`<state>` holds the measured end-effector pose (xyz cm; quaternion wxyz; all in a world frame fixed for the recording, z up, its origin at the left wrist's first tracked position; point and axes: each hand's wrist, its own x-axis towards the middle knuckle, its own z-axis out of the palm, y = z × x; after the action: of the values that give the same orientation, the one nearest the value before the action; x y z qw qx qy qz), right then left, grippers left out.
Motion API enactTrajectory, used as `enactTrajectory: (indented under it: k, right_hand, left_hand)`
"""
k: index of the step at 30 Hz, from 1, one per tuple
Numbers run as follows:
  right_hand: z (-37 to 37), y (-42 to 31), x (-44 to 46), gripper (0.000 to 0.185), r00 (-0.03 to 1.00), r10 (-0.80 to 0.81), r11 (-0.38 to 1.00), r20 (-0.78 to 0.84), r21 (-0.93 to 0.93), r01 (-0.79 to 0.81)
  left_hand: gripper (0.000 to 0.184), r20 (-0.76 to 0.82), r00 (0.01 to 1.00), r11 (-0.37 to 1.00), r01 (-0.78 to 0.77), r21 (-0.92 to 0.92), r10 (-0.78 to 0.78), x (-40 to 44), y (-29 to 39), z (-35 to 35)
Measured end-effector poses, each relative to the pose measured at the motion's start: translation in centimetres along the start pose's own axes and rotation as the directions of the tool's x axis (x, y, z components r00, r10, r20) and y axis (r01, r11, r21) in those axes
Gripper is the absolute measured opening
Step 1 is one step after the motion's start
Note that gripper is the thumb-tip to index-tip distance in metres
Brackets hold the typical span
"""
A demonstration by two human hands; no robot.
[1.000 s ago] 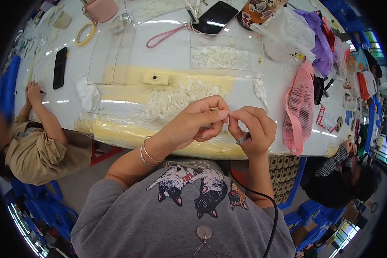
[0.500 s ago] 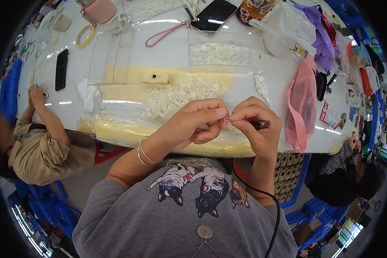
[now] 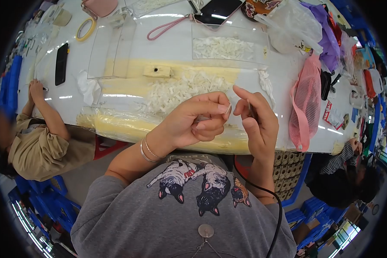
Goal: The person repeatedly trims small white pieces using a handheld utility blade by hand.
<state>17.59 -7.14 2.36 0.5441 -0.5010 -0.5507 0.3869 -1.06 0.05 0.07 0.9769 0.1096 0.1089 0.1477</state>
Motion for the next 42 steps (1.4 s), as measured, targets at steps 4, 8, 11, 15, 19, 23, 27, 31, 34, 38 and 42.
enactTrajectory:
  k: [4, 8, 11, 15, 19, 23, 27, 31, 34, 38, 42]
  right_hand:
    - [-0.1, 0.1, -0.8, 0.047, 0.982, -0.183, 0.902, 0.038, -0.391, 0.183]
    - [-0.2, -0.4, -0.9, 0.049, 0.987, -0.141, 0.867, 0.073, -0.473, 0.159]
    - [-0.5, -0.4, -1.0, 0.048, 0.982, -0.165, 0.861, 0.089, -0.472, 0.187]
    - [-0.6, -0.7, -1.0, 0.047, 0.98, -0.173, 0.86, 0.101, -0.469, 0.201]
    - [-0.8, -0.8, -1.1, 0.047, 0.978, -0.176, 0.831, 0.109, -0.516, 0.207]
    - [-0.8, -0.8, -1.2, 0.046, 0.985, -0.146, 0.851, 0.097, -0.496, 0.175]
    - [-0.6, -0.9, -1.2, 0.046, 0.985, -0.144, 0.881, 0.091, -0.442, 0.169]
    - [-0.8, -0.9, -1.4, 0.047, 0.986, -0.124, 0.856, 0.109, -0.491, 0.162]
    - [-0.7, -0.9, -1.4, 0.048, 0.988, -0.116, 0.876, 0.106, -0.457, 0.152]
    - [-0.5, -1.1, -1.4, 0.048, 0.985, -0.128, 0.866, 0.114, -0.472, 0.167]
    - [-0.2, -0.9, -1.4, 0.048, 0.981, -0.166, 0.823, 0.096, -0.534, 0.191]
  left_hand:
    - [0.014, -0.028, 0.999, 0.999, -0.044, 0.016, 0.044, 0.3, -0.2, 0.2]
    - [0.014, -0.023, 0.999, 0.999, -0.038, -0.005, 0.038, 0.4, -0.3, 0.4]
    - [0.017, 0.007, 1.0, 1.0, -0.008, -0.017, 0.008, 0.3, -0.4, 0.0]
    - [0.016, -0.042, 0.999, 0.998, 0.013, -0.055, -0.015, 0.2, -0.6, 0.6]
    - [0.016, -0.026, 1.0, 0.999, 0.002, -0.033, -0.002, 0.2, -0.7, 0.8]
    - [0.016, -0.024, 1.0, 1.0, 0.002, -0.023, -0.003, 0.2, -0.7, 0.9]
    - [0.016, -0.04, 0.999, 1.0, -0.007, -0.022, 0.006, 0.1, -0.7, 1.0]
    - [0.015, -0.045, 0.999, 1.0, -0.006, -0.006, 0.006, 0.1, -0.6, 1.0]
    - [0.014, -0.054, 0.998, 1.0, -0.019, 0.008, 0.02, 0.0, -0.6, 1.1]
    - [0.014, -0.075, 0.996, 0.999, -0.036, 0.04, 0.039, -0.2, -0.6, 1.2]
    - [0.014, -0.079, 0.996, 0.999, -0.029, 0.036, 0.032, -0.2, -0.4, 1.2]
